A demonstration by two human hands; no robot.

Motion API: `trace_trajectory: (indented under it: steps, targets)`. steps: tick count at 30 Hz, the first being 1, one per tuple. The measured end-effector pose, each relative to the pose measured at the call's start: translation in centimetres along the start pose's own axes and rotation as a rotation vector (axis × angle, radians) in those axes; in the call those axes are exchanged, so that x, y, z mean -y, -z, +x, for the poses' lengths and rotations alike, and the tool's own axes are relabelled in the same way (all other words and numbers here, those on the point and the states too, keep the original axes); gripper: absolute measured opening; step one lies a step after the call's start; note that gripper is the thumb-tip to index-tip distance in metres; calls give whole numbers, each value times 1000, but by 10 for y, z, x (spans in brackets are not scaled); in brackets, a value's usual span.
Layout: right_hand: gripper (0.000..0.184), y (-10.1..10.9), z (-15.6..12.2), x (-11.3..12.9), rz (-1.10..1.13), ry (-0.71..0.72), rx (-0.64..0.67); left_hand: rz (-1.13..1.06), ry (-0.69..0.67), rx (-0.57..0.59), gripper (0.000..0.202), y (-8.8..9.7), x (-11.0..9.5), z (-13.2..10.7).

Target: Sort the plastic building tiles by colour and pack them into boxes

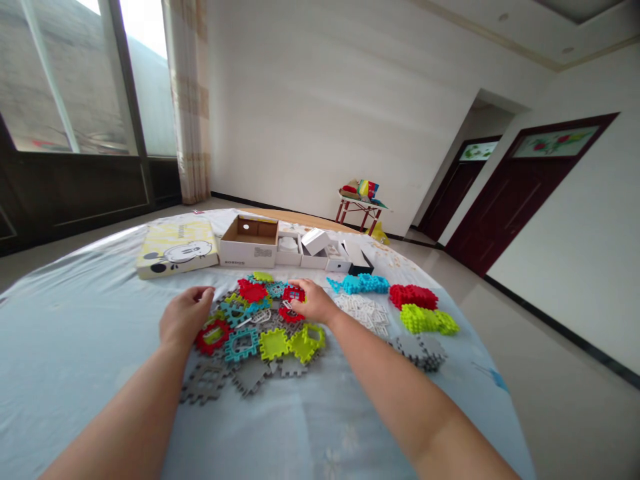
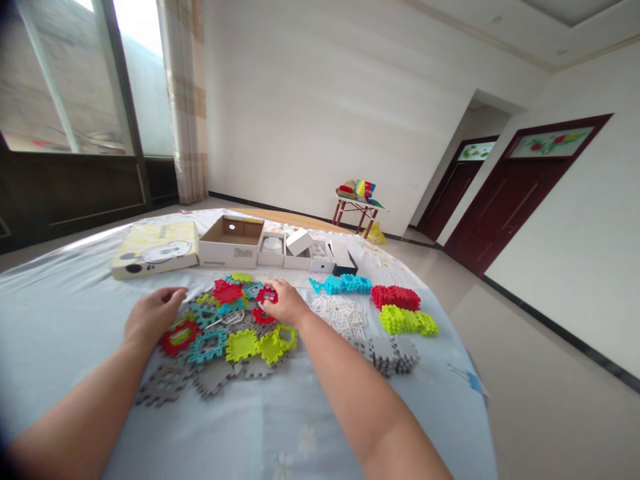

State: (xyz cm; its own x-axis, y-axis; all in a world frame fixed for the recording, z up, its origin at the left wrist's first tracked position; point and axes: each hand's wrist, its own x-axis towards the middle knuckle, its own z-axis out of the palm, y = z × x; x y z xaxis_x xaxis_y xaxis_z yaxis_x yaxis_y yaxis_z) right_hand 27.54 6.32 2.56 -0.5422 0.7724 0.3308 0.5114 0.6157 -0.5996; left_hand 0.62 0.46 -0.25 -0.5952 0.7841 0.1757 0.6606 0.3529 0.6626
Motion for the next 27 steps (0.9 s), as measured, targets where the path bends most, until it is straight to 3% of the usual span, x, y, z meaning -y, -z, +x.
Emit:
trace_trajectory:
  steps: [5,12,18,22,27]
  targets:
    - [33,0,-5,9,169,-99,166,-2,-14,31,44,5,-3,-2]
    - [28,10,4,-7,-102,-262,-122,-9,-12,35,43,9,-8,-6]
    - [43,9,-5,-10,-267,-264,3,0,3,48,44,9,-7,-5]
    - [42,6,-7,-7,-357,-299,86,11,1,57,46,10,-7,-4]
    - [55,21,-5,-11,-335,-225,-48,82,11,59,49,8,-4,4]
